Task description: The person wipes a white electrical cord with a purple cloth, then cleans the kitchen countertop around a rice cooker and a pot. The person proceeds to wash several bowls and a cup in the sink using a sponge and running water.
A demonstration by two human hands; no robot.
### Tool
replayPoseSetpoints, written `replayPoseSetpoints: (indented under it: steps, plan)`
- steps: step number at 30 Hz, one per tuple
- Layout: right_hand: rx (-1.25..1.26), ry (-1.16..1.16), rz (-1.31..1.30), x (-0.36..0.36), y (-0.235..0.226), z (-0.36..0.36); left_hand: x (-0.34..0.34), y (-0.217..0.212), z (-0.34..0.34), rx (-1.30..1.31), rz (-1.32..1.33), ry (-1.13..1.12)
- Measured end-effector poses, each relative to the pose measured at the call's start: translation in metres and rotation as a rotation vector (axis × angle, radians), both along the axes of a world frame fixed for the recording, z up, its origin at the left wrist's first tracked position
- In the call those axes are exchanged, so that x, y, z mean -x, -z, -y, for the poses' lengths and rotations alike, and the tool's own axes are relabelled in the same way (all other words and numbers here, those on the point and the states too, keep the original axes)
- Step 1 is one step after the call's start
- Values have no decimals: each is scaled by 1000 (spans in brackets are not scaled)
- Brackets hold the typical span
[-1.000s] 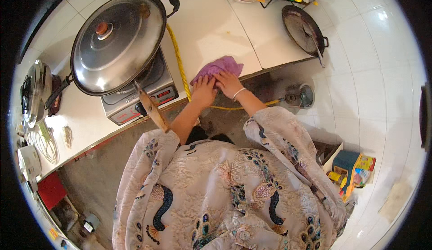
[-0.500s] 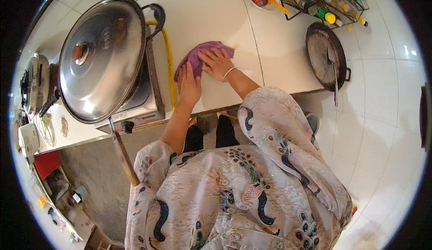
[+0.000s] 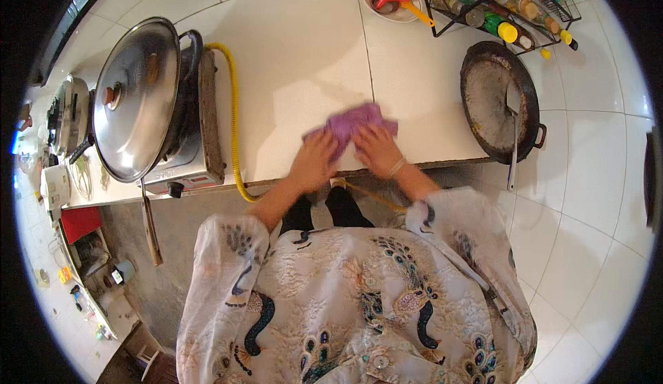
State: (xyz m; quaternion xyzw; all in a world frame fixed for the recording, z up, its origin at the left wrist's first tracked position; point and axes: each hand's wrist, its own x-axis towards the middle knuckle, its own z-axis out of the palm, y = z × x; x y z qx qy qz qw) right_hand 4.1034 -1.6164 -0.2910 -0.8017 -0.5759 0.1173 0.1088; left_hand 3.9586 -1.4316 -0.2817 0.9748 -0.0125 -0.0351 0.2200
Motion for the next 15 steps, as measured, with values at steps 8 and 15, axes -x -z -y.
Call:
replayPoseSetpoints:
  steps: [8, 15]
  plan:
    - [-27, 300, 60, -33, -1, 76, -66, -1, 67, 115, 47, 80]
    - [-23, 444, 107, -152, 34, -66, -203, 28, -41, -132, 87, -140]
